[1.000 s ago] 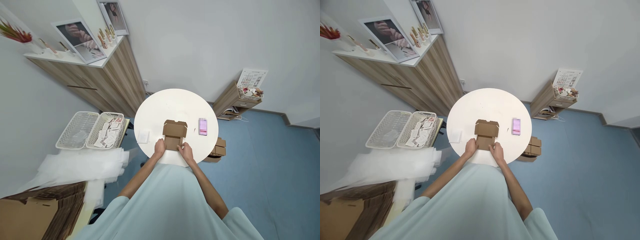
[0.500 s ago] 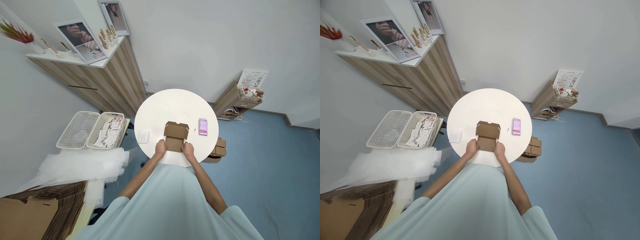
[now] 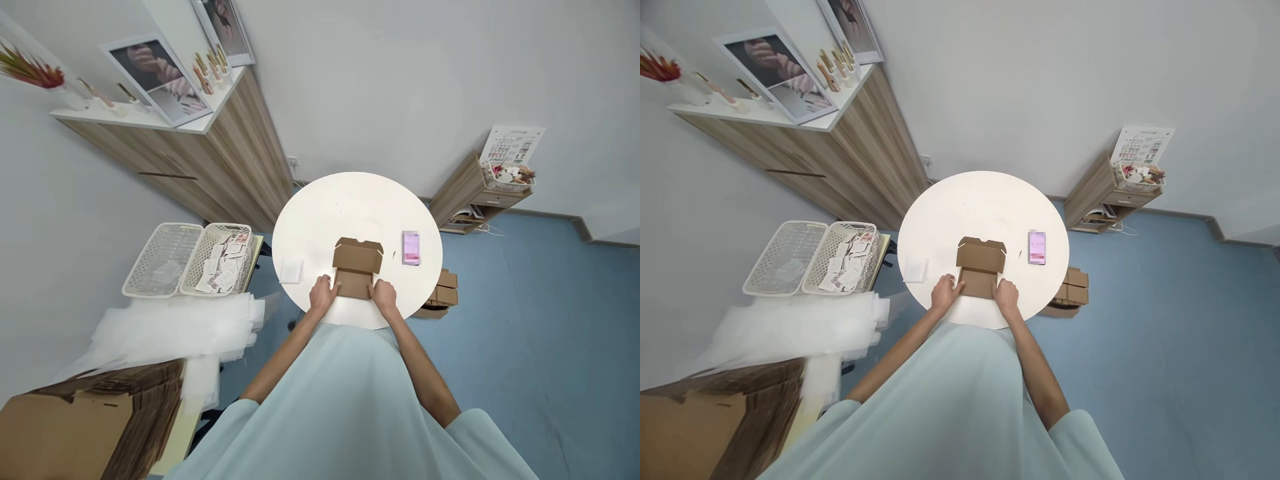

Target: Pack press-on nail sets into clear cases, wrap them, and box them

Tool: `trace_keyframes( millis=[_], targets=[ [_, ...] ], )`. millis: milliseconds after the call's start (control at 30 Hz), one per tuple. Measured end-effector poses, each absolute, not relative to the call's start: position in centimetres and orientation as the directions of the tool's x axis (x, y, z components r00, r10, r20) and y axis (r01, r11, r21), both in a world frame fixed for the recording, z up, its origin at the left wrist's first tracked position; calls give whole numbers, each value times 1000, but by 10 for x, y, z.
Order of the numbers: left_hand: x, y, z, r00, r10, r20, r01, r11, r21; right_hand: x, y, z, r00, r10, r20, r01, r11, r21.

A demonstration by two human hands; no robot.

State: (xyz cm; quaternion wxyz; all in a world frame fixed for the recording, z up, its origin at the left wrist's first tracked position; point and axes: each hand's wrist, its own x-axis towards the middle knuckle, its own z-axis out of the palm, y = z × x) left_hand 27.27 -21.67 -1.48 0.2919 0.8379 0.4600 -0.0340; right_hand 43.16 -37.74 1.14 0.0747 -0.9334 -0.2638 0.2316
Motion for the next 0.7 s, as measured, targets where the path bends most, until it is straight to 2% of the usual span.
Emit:
trace_keyframes(
  millis=[100,200,267,400,533,700],
  targets=[
    [250,-189,-17,470,856,-215,815,-328,478,432,-393,16,783,508,-360,398,-853,-338],
    [226,-148,-18,298,940,-164,885,-208,416,430,-408,20,794,485,-366,336,-852,-402],
    [215,-125,-19,226,957,-179,923,-152,353,427,-414,22,799,473,-370,301,-849,-435],
    [212,-100,-20,240,936,-256,955,-180,237,423,-420,26,815,456,-359,252,-835,-489],
    [221,-96,-17,269,928,-258,958,-230,171,421,-421,33,825,445,-348,222,-822,-524],
    [227,-100,-7,309,912,-269,939,-247,240,420,-420,41,824,453,-341,218,-809,-546]
  ],
)
